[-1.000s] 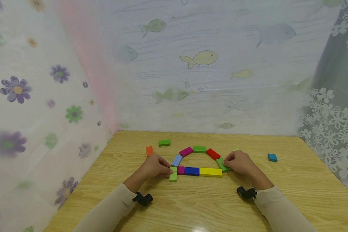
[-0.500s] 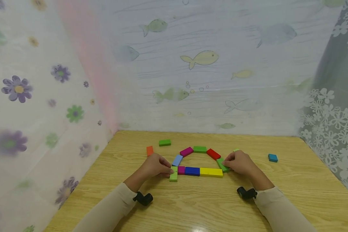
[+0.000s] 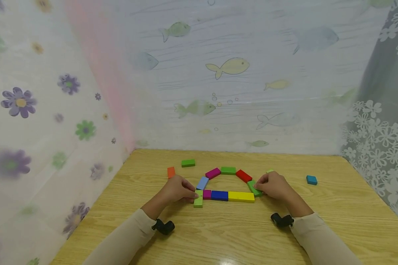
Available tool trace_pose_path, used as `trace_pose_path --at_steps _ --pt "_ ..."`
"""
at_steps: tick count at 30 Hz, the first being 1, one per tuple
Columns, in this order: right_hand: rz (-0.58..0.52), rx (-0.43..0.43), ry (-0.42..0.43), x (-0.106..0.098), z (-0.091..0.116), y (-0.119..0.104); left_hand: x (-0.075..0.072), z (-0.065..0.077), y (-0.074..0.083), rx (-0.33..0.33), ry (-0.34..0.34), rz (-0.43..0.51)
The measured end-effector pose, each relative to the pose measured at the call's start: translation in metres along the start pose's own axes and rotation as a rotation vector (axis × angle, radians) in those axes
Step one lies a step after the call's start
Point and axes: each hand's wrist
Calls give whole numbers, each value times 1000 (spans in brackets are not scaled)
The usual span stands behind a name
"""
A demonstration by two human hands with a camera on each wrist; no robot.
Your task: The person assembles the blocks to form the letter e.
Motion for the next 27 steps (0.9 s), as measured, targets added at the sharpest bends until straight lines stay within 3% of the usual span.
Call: trace_pose_path --at_steps 4,8,11,22,27 --pt "1 -4 1 0 0 0 -3 0 -1 -3 -2 -4" --pt "1 -2 1 0 0 0 -10 -1 2 -3 40 -69" --pt "-1 0 2 -1 0 0 -16 -4 3 -6 87 -118" --pt "1 -1 3 0 0 1 -41 -12 -3 -24 265 -112" --pt "-6 -4 5 0 1 0 -55 -14 -5 -21 356 -174"
Point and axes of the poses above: each hand's wrist, its own z-axis away from the middle knuckle, its own x-axis out of the palm, y = z × x, and after that the axes turned 5 degrees about -x, right-handed
